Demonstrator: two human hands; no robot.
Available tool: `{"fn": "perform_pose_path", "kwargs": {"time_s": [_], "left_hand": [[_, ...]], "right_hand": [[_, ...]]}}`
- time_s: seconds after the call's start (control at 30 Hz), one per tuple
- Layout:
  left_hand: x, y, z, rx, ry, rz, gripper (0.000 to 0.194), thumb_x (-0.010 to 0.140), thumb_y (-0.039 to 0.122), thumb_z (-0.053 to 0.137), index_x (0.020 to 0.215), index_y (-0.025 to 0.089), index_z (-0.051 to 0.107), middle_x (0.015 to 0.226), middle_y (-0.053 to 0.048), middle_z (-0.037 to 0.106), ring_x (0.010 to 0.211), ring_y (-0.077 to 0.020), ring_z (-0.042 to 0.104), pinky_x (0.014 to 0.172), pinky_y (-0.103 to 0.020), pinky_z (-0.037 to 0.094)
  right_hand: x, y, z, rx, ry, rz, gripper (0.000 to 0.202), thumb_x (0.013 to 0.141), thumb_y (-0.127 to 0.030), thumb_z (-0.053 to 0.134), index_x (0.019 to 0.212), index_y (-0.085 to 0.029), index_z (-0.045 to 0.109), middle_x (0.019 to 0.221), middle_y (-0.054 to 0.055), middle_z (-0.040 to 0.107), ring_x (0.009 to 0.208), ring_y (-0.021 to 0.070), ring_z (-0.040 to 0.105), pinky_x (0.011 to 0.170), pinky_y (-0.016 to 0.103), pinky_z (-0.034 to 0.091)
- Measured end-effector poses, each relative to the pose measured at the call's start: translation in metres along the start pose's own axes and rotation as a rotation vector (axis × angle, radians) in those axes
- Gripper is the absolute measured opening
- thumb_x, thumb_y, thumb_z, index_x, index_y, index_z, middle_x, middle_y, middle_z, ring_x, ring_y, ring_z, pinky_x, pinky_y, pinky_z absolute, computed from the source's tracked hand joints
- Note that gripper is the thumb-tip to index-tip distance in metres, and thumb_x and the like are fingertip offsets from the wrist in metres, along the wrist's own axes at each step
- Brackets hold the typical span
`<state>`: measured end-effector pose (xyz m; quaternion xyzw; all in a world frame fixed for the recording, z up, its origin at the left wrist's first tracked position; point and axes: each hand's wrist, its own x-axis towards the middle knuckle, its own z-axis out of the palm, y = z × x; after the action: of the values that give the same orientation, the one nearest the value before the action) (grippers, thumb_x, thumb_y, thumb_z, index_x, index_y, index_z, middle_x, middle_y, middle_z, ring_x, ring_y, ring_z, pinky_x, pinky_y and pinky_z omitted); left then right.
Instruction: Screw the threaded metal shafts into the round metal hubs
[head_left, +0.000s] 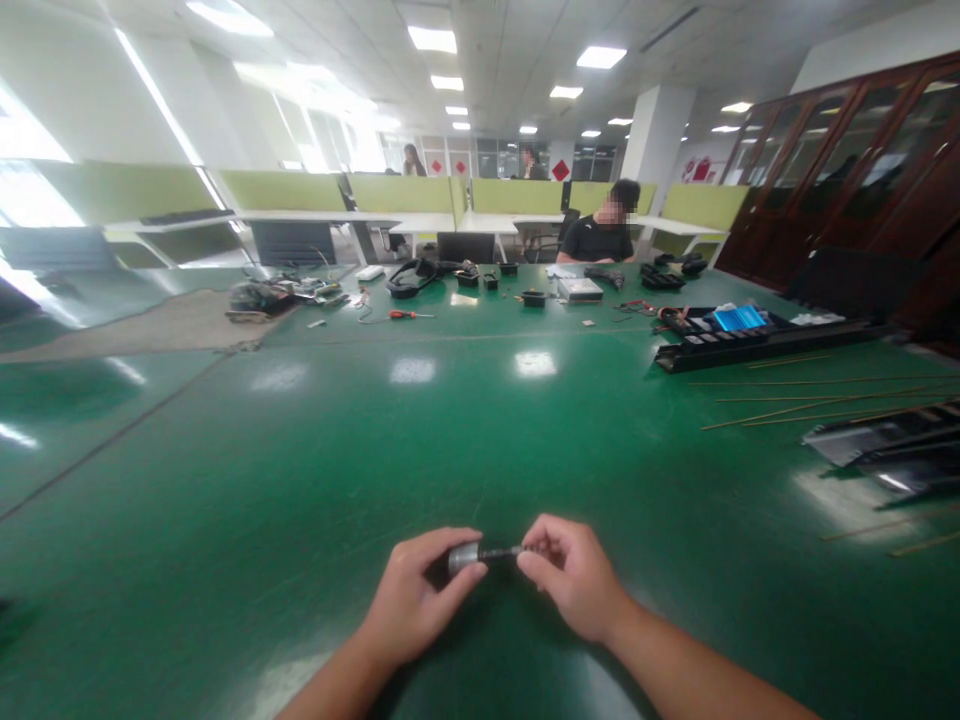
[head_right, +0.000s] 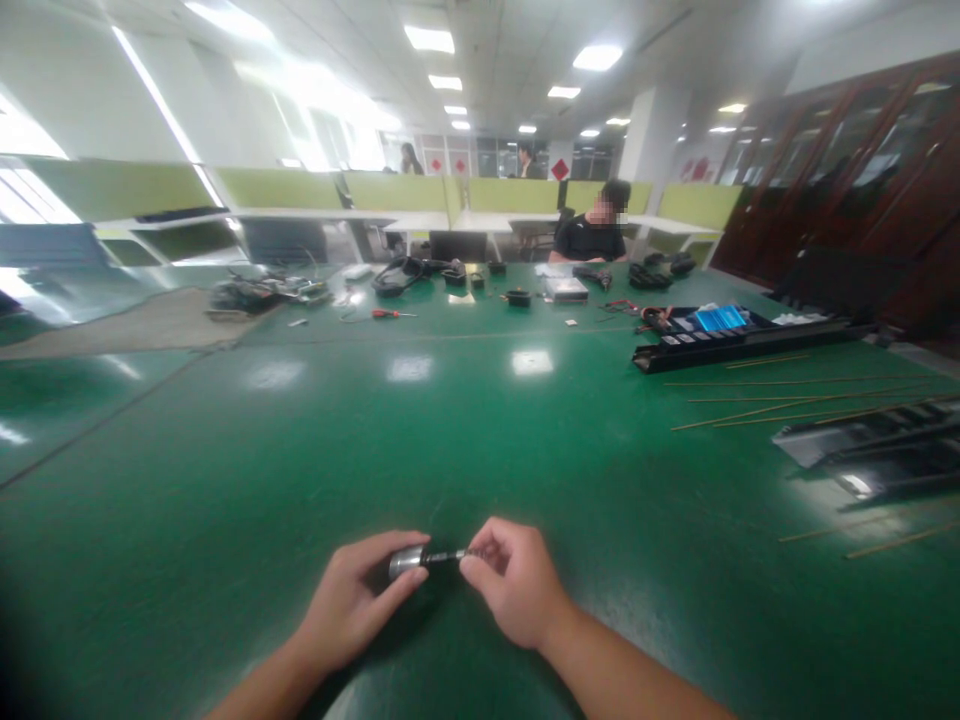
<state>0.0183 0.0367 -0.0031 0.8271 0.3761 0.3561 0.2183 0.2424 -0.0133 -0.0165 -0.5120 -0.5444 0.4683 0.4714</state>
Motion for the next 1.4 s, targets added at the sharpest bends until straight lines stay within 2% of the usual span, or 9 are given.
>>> {"fn": "perform_pose_path", "kwargs": {"time_s": [0.37, 0.6, 0.77, 0.9, 0.97, 1.07, 1.23, 1.3, 1.4], "left_hand": [[0.000, -0.002, 0.000, -0.055, -0.023, -0.065, 0.019, 0.084, 0.037, 0.073, 0.101, 0.028, 0.077, 0.092, 0.000, 0.079, 0.081, -0.0185, 0.074, 0.077, -0.025, 0.056], [0.004, 0.001, -0.003, -0.244, -0.034, -0.324, 0.023, 0.076, 0.040, 0.080, 0.093, 0.025, 0.079, 0.091, -0.004, 0.077, 0.083, -0.0222, 0.070, 0.079, -0.029, 0.051], [0.010, -0.002, -0.002, -0.415, -0.006, -0.428, 0.030, 0.082, 0.046, 0.073, 0.097, 0.020, 0.070, 0.082, -0.003, 0.071, 0.071, -0.0171, 0.063, 0.065, -0.024, 0.048], [0.014, -0.011, 0.000, -0.588, 0.100, -0.541, 0.039, 0.087, 0.057, 0.064, 0.083, 0.019, 0.055, 0.066, 0.001, 0.060, 0.053, -0.0116, 0.049, 0.049, -0.020, 0.037], [0.015, -0.015, -0.002, -0.676, 0.143, -0.591, 0.046, 0.086, 0.061, 0.062, 0.075, 0.018, 0.050, 0.065, 0.000, 0.059, 0.051, -0.0108, 0.046, 0.047, -0.020, 0.035], [0.016, -0.016, -0.007, -0.783, 0.204, -0.646, 0.050, 0.079, 0.062, 0.070, 0.071, 0.016, 0.052, 0.067, -0.002, 0.059, 0.055, -0.0115, 0.050, 0.050, -0.022, 0.042], [0.018, -0.016, -0.030, -0.817, 0.354, -0.726, 0.052, 0.057, 0.055, 0.090, 0.071, 0.014, 0.060, 0.081, -0.007, 0.070, 0.076, -0.0163, 0.064, 0.066, -0.022, 0.054], [0.013, -0.019, -0.050, -0.791, 0.428, -0.754, 0.056, 0.048, 0.050, 0.096, 0.074, 0.016, 0.060, 0.090, -0.007, 0.074, 0.089, -0.0191, 0.068, 0.070, -0.020, 0.056], [-0.008, -0.022, -0.088, -0.665, 0.544, -0.835, 0.076, 0.039, 0.049, 0.099, 0.102, 0.024, 0.066, 0.101, -0.005, 0.077, 0.103, -0.0247, 0.069, 0.075, -0.023, 0.059]], "right_hand": [[0.000, 0.003, 0.000, 0.031, 0.004, 0.001, 0.014, 0.083, -0.028, 0.066, 0.076, -0.016, 0.060, 0.059, -0.003, 0.054, 0.052, 0.0123, 0.047, 0.051, 0.024, 0.034], [-0.001, 0.003, -0.001, 0.101, -0.006, 0.008, 0.016, 0.083, -0.028, 0.068, 0.075, -0.016, 0.060, 0.058, -0.004, 0.054, 0.051, 0.0112, 0.048, 0.052, 0.023, 0.037], [0.001, 0.006, 0.001, 0.209, -0.029, 0.017, 0.036, 0.091, -0.047, 0.063, 0.075, -0.015, 0.061, 0.061, 0.000, 0.059, 0.051, 0.0127, 0.053, 0.051, 0.024, 0.040], [0.004, 0.011, 0.003, 0.238, -0.031, 0.009, 0.056, 0.096, -0.064, 0.048, 0.067, -0.016, 0.058, 0.059, 0.002, 0.059, 0.051, 0.0134, 0.054, 0.051, 0.025, 0.042], [0.004, 0.012, 0.004, 0.240, -0.028, 0.012, 0.059, 0.095, -0.067, 0.047, 0.066, -0.016, 0.058, 0.058, 0.002, 0.059, 0.050, 0.0130, 0.053, 0.050, 0.025, 0.042], [0.004, 0.012, 0.005, 0.235, -0.029, 0.014, 0.061, 0.094, -0.069, 0.048, 0.066, -0.016, 0.058, 0.057, 0.002, 0.058, 0.049, 0.0123, 0.052, 0.050, 0.024, 0.041], [0.006, 0.011, 0.004, 0.217, -0.038, 0.003, 0.063, 0.094, -0.071, 0.046, 0.065, -0.017, 0.058, 0.057, 0.002, 0.058, 0.048, 0.0122, 0.052, 0.050, 0.025, 0.040], [0.007, 0.011, 0.004, 0.210, -0.046, -0.004, 0.063, 0.093, -0.072, 0.046, 0.065, -0.017, 0.058, 0.057, 0.002, 0.058, 0.047, 0.0123, 0.052, 0.050, 0.025, 0.040], [0.007, 0.010, 0.005, 0.200, -0.059, -0.012, 0.064, 0.093, -0.073, 0.045, 0.065, -0.017, 0.057, 0.057, 0.002, 0.058, 0.048, 0.0125, 0.051, 0.050, 0.025, 0.040]]}}
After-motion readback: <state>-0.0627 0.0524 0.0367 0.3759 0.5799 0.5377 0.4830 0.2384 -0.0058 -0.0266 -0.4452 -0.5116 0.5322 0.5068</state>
